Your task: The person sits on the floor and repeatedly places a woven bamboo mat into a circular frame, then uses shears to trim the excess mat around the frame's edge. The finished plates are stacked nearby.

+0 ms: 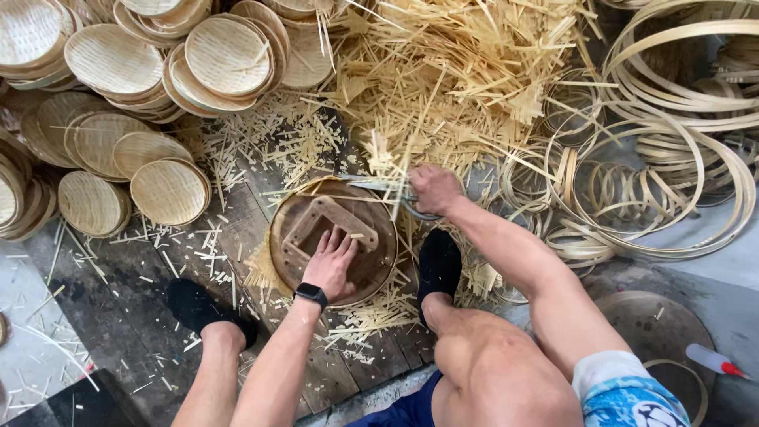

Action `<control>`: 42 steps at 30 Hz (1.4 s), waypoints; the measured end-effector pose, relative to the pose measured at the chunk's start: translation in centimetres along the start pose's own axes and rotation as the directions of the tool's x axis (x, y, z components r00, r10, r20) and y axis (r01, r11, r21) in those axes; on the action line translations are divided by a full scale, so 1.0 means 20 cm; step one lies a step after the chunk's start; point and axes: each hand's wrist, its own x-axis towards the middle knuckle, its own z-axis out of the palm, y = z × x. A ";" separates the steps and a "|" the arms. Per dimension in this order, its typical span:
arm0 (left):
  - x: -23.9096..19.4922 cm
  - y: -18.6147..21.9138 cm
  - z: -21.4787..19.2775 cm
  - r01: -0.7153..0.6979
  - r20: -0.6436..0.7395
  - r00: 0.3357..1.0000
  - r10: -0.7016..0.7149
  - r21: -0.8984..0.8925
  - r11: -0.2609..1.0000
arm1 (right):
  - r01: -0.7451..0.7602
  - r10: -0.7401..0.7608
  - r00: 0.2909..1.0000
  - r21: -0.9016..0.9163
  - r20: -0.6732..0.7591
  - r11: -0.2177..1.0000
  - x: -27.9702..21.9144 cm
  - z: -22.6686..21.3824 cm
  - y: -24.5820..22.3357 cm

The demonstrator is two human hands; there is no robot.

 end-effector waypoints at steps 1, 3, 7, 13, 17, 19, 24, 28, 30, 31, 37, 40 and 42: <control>0.00 -0.01 0.00 0.000 0.003 1.000 0.000 -0.014 1.000 | 0.004 -0.005 0.999 -0.027 -0.032 1.000 -0.01 0.01 0.01; 0.01 -0.02 0.01 0.002 0.004 1.000 -0.002 -0.042 0.999 | 0.012 -0.021 0.995 -0.086 -0.098 0.996 0.01 0.02 -0.01; 0.03 -0.04 0.03 0.002 0.006 1.000 -0.002 -0.072 0.997 | 0.053 -0.165 0.839 -0.225 -0.519 0.973 0.19 -0.04 -0.17; 0.00 -0.03 0.09 0.083 -0.256 0.963 -0.079 0.005 0.997 | -0.039 0.034 0.993 0.041 0.112 0.998 0.06 -0.15 -0.06; 0.15 0.10 0.07 0.294 -0.267 0.683 -0.680 -0.752 0.590 | 0.012 -0.019 0.998 -0.123 -0.054 0.992 -0.04 -0.23 -0.06; 0.26 0.21 0.08 0.356 -0.192 0.558 -0.807 -0.823 0.442 | 0.016 -0.021 0.999 -0.131 -0.041 0.991 -0.03 -0.26 -0.15; 0.38 0.26 0.09 0.349 -0.405 0.465 -0.787 -0.733 0.583 | -0.086 0.094 0.990 -0.074 0.109 0.993 0.09 -0.25 -0.24; 0.28 0.22 0.11 0.295 -0.393 0.599 -0.698 -0.702 0.648 | 0.002 -0.002 1.000 -0.037 0.006 0.999 0.04 -0.11 -0.03; 0.25 0.21 0.11 0.211 -0.478 0.647 -0.594 -0.637 0.742 | 0.068 -0.084 0.989 -0.126 -0.125 0.990 0.03 -0.03 0.03; 0.24 0.21 0.11 0.216 -0.467 0.652 -0.598 -0.641 0.736 | 0.042 -0.065 0.978 -0.120 -0.199 0.992 0.03 -0.01 0.02; 0.23 0.20 0.09 0.220 -0.426 0.677 -0.600 -0.661 0.717 | -0.018 -0.010 0.956 -0.090 -0.292 0.996 0.18 -0.04 -0.19; 0.19 0.17 0.08 0.210 -0.403 0.727 -0.556 -0.641 0.739 | 0.007 -0.012 0.990 -0.036 -0.142 0.999 0.10 -0.13 -0.13; 0.16 0.16 0.08 0.145 -0.444 0.768 -0.461 -0.581 0.801 | -0.013 0.012 0.998 0.014 0.066 1.000 0.01 -0.18 -0.05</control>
